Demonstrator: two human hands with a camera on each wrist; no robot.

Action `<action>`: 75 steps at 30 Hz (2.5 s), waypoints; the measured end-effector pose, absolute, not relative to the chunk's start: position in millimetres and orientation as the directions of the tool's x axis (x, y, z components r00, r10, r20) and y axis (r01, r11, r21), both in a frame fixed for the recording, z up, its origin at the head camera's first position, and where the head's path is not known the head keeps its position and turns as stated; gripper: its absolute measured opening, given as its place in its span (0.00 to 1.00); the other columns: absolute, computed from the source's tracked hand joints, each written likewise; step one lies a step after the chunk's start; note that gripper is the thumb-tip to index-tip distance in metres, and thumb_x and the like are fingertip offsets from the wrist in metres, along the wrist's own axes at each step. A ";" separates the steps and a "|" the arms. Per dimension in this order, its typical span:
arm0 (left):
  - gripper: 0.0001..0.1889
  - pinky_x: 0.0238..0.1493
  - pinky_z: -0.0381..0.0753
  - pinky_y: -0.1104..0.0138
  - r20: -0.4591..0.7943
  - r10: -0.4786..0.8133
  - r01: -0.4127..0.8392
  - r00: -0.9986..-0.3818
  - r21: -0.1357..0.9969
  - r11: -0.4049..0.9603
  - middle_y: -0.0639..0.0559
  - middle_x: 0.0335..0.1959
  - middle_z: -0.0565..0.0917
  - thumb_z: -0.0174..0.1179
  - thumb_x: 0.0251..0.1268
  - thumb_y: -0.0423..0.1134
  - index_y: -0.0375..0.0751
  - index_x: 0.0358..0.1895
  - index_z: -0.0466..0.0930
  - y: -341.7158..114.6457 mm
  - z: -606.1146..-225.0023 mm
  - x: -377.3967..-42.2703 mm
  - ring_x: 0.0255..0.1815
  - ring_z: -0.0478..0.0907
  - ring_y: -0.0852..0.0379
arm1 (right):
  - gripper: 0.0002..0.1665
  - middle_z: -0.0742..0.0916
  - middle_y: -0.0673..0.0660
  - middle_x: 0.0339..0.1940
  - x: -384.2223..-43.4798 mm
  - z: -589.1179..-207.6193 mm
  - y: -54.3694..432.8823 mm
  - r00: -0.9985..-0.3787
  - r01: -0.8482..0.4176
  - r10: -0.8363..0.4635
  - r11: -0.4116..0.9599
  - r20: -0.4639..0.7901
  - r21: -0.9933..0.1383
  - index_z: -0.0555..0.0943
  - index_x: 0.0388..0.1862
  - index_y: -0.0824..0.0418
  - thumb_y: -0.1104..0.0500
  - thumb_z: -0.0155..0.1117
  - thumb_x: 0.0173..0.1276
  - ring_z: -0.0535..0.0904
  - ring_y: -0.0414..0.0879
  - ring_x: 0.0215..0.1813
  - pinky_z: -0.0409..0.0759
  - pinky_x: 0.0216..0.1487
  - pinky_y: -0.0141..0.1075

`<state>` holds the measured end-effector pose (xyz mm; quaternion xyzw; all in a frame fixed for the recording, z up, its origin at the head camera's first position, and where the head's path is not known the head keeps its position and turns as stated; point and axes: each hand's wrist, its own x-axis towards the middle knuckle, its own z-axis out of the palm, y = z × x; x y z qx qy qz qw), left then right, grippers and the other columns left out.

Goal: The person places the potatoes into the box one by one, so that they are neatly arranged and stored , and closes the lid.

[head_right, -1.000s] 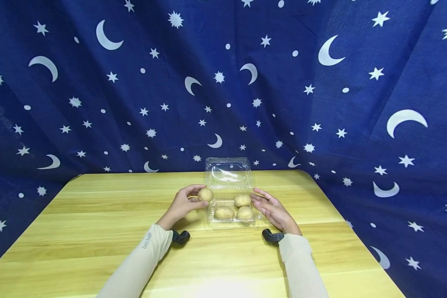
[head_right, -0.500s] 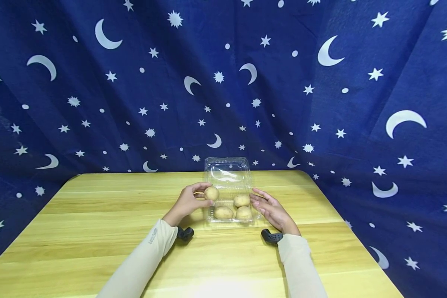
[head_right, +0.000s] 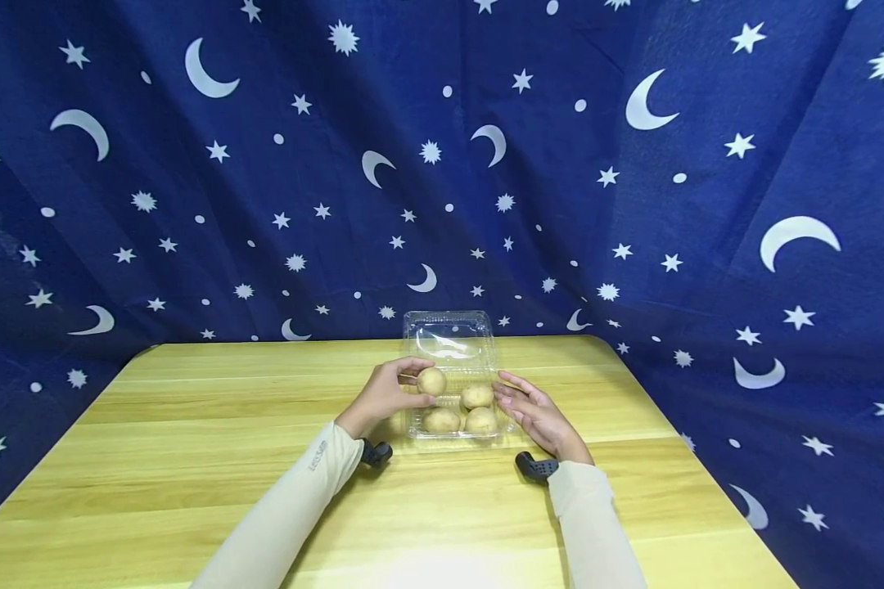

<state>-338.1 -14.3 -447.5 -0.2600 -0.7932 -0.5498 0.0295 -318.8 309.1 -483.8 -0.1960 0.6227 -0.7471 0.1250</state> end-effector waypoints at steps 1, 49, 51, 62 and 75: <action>0.31 0.58 0.87 0.65 0.332 0.386 0.447 -0.861 0.856 0.259 0.41 0.55 0.90 0.82 0.54 0.29 0.32 0.64 0.85 -12.9 -447.0 -339.0 0.54 0.88 0.47 | 0.41 0.52 0.82 0.84 -318.7 -483.6 309.0 -0.892 -0.057 -0.431 -0.195 0.137 -0.979 0.46 0.87 0.77 0.68 0.53 0.85 0.76 0.35 0.73 0.71 0.76 0.33; 0.26 0.76 0.71 0.46 0.334 0.424 0.530 -0.842 0.664 0.528 0.44 0.56 0.91 0.82 0.61 0.40 0.36 0.61 0.89 -0.8 -449.5 -340.8 0.59 0.86 0.45 | 0.42 0.53 0.81 0.85 -318.5 -481.7 307.2 -0.900 -0.035 -0.421 -0.188 0.112 -0.982 0.44 0.87 0.77 0.69 0.53 0.85 0.77 0.35 0.72 0.72 0.75 0.31; 0.25 0.75 0.74 0.47 0.331 0.420 0.525 -0.845 0.666 0.530 0.44 0.57 0.91 0.81 0.62 0.40 0.37 0.61 0.89 -1.3 -450.0 -340.5 0.59 0.86 0.45 | 0.43 0.52 0.81 0.85 -318.6 -481.6 306.8 -0.900 -0.034 -0.422 -0.187 0.111 -0.982 0.43 0.87 0.77 0.69 0.52 0.85 0.77 0.35 0.72 0.72 0.76 0.32; 0.21 0.69 0.81 0.49 0.307 0.415 0.497 -0.856 0.709 0.501 0.44 0.60 0.89 0.79 0.65 0.37 0.36 0.60 0.89 -5.5 -451.2 -339.9 0.60 0.86 0.45 | 0.42 0.53 0.81 0.85 -317.1 -480.8 306.3 -0.905 -0.030 -0.411 -0.188 0.106 -0.982 0.43 0.87 0.77 0.69 0.52 0.85 0.77 0.34 0.72 0.72 0.76 0.31; 0.20 0.71 0.79 0.47 0.349 0.377 0.497 -0.858 0.751 0.435 0.42 0.60 0.89 0.77 0.67 0.38 0.37 0.60 0.89 -16.5 -451.0 -336.7 0.63 0.84 0.41 | 0.42 0.53 0.81 0.85 -317.2 -480.4 306.0 -0.902 -0.031 -0.416 -0.196 0.112 -0.980 0.44 0.87 0.77 0.69 0.53 0.85 0.77 0.35 0.73 0.73 0.75 0.31</action>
